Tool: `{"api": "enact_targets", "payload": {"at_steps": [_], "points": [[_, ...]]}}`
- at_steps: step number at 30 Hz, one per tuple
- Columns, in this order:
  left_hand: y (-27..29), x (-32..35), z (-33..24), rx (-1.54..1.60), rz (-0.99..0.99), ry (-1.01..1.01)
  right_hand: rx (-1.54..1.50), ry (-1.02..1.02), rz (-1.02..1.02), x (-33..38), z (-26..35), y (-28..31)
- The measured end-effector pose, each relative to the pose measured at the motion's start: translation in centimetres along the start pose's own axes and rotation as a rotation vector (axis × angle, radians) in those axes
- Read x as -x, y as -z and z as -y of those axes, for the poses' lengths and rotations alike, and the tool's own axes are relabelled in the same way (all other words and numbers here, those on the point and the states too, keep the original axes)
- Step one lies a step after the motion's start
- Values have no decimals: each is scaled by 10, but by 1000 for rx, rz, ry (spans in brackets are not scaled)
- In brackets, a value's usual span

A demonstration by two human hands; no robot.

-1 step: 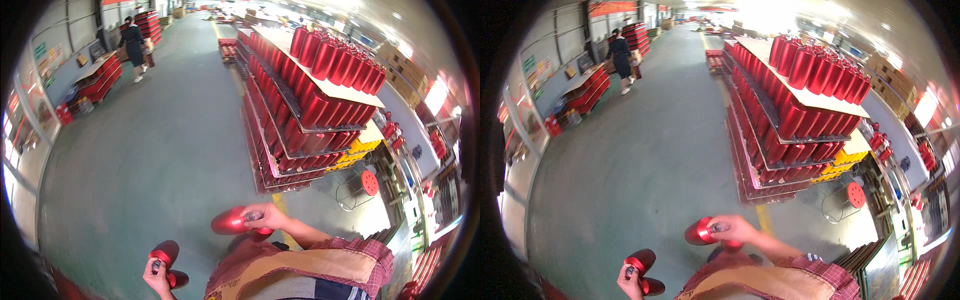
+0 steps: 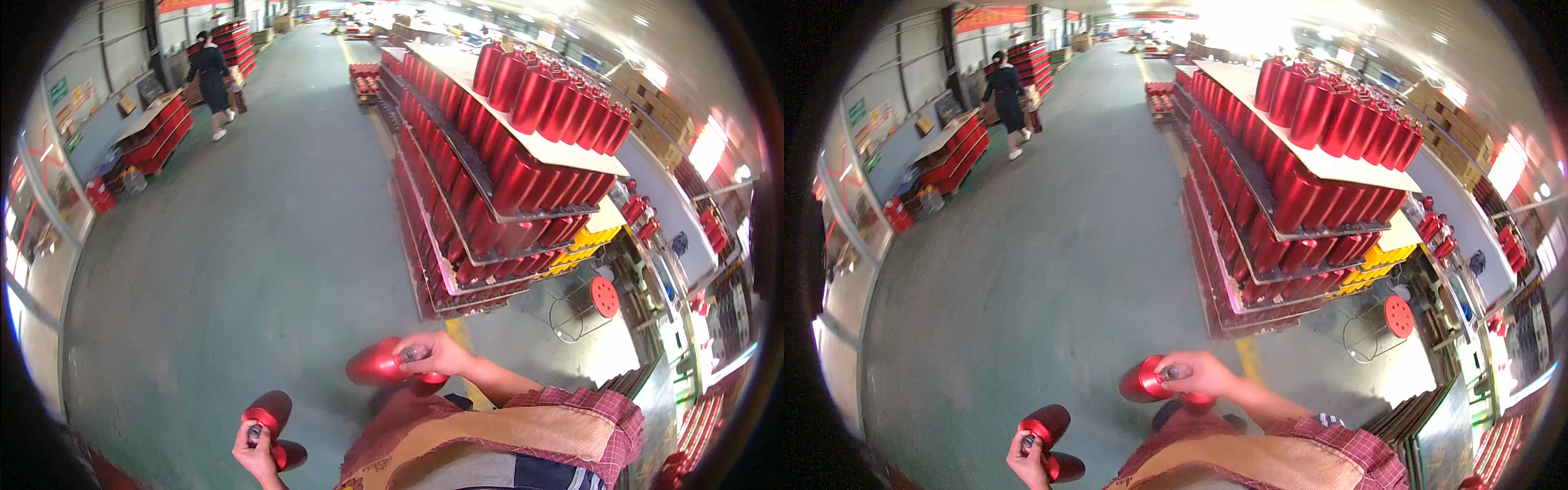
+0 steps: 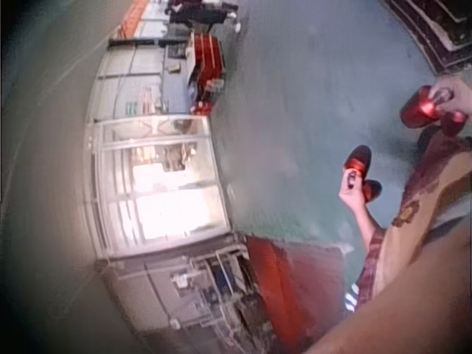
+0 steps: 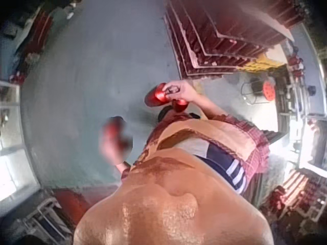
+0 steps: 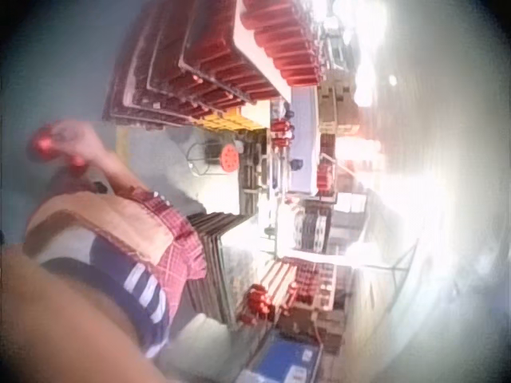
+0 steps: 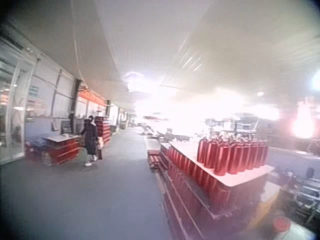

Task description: The person picks up red cylindrical containers from a wire rack and places them upright on a wooden board. They then move to a conveyor belt, pick up red spherical objects, and place them into circular indentations on the belt.

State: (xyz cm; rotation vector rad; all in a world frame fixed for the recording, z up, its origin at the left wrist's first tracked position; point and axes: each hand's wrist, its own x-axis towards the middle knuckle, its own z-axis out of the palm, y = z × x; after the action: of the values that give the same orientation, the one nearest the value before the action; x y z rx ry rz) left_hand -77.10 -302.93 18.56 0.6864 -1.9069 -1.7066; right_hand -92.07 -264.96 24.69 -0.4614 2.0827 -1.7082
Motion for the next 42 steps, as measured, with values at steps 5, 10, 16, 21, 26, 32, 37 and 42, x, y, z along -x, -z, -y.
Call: {"api": "enact_targets", "payload": {"at_steps": [5, 10, 16, 21, 26, 32, 37, 42], "points": [[-91, -199, 17, -335, 258, -200, 79, -38, -39, -170, -21, 45], [-202, -369, -12, -690, 515, -619, 136, 75, -55, -336, -6, 120], [-341, -550, -59, -569, 566, -278, 168, 236, -274, -481, 45, 222], [-485, -703, -71, -546, 667, -323, 145, 236, -509, -561, 74, 308], [-668, -848, -145, -220, 823, -547, 347, 219, -871, -595, 152, 373], [-889, -950, -303, 242, 974, -940, 310, 363, -1381, -573, 231, 417], [-1084, -944, -458, 581, 1259, -955, 515, 253, -1780, -555, 243, 438], [-1243, -772, -594, 676, 1640, -965, 493, 248, -1933, -552, 264, 459]]}}
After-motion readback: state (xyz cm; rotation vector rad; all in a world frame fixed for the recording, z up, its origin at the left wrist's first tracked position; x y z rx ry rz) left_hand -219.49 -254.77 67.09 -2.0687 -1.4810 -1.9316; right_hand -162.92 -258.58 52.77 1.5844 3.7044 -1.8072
